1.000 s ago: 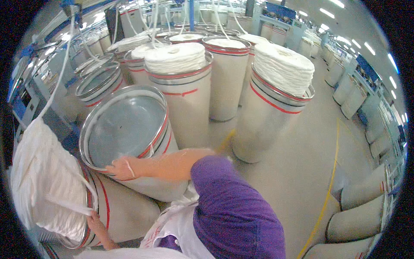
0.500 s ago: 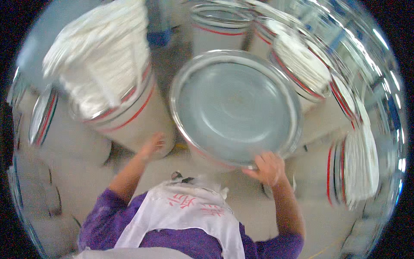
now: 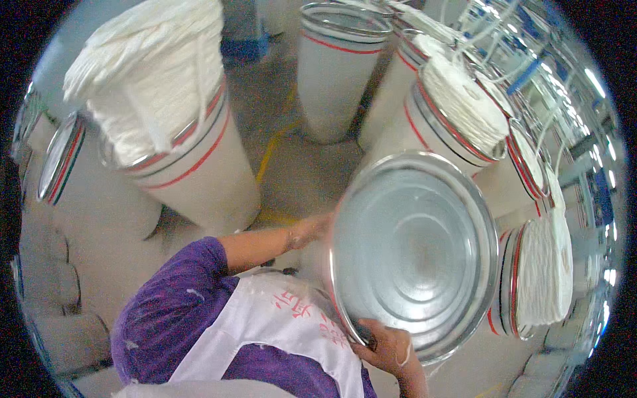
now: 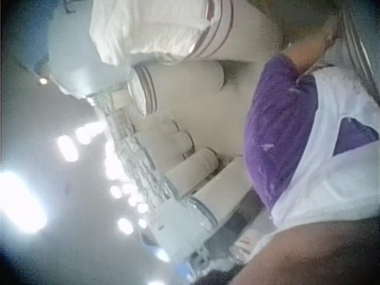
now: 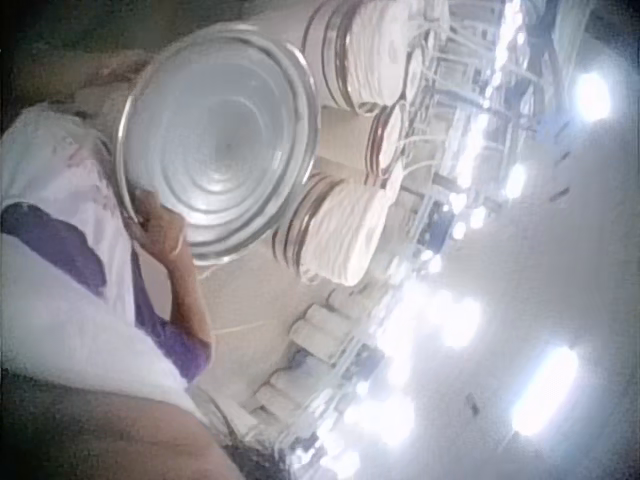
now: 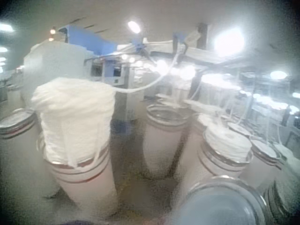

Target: The person handles white textile fibers in a factory setting, pulling strands from large cylindrical containers and feeding them into a machine. They move between containers, adjust fiber strands, and place metal lids on containers. The person also cleans the machine with a cloth and continues feeding fibers into the machine.

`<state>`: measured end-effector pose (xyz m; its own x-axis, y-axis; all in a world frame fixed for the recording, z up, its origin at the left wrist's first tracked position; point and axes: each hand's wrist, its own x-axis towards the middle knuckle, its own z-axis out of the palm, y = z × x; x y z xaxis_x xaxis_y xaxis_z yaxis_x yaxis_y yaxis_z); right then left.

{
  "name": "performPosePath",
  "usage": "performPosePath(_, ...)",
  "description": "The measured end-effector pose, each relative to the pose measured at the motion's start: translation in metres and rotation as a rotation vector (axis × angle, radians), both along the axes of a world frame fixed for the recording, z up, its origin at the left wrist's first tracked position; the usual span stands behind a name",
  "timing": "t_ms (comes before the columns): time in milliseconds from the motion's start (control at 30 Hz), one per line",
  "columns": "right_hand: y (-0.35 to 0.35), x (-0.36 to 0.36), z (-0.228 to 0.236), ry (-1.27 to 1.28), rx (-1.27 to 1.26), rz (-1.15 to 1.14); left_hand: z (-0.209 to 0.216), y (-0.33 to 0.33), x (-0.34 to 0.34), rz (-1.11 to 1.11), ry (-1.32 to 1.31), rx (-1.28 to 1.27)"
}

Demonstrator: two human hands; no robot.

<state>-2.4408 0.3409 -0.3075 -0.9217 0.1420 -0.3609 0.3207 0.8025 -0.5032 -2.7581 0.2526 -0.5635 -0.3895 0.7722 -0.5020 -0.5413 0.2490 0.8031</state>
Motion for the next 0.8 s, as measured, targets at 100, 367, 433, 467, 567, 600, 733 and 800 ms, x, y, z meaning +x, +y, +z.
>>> performPosePath(100, -0.008, -0.011, 0.001, 0.064, -0.209, -0.226, -0.015, 0.032, -0.044, -0.205, 0.325, -0.048)
performPosePath(367, -0.019, -0.031, -0.020, 0.252, -0.012, -0.974, 0.032, 0.140, -0.305, -0.379, 1.685, -0.416)
performPosePath(433, -0.013, -0.052, -0.021, 0.232, 0.196, -1.081, 0.029, 0.162, -0.395, -0.390, 1.813, -0.543)
performPosePath(467, -0.010, -0.063, -0.021, 0.172, 0.356, -1.119, 0.033, 0.174, -0.447, -0.394, 1.736, -0.547)
performPosePath(567, 0.008, -0.094, -0.032, -0.104, 0.629, -1.431, 0.045, 0.212, -0.589, -0.430, 2.043, -0.589)
performPosePath(600, 0.018, -0.096, -0.038, -0.076, 0.660, -1.511, 0.056, 0.236, -0.630, -0.359, 1.796, -0.773)
performPosePath(733, 0.063, -0.066, -0.063, -0.086, 0.912, -1.653, 0.099, 0.273, -0.737, -0.198, 2.008, -0.907)
performPosePath(800, 0.079, -0.041, -0.073, -0.104, 1.008, -1.667, 0.107, 0.285, -0.758, 0.240, 1.937, -0.853)
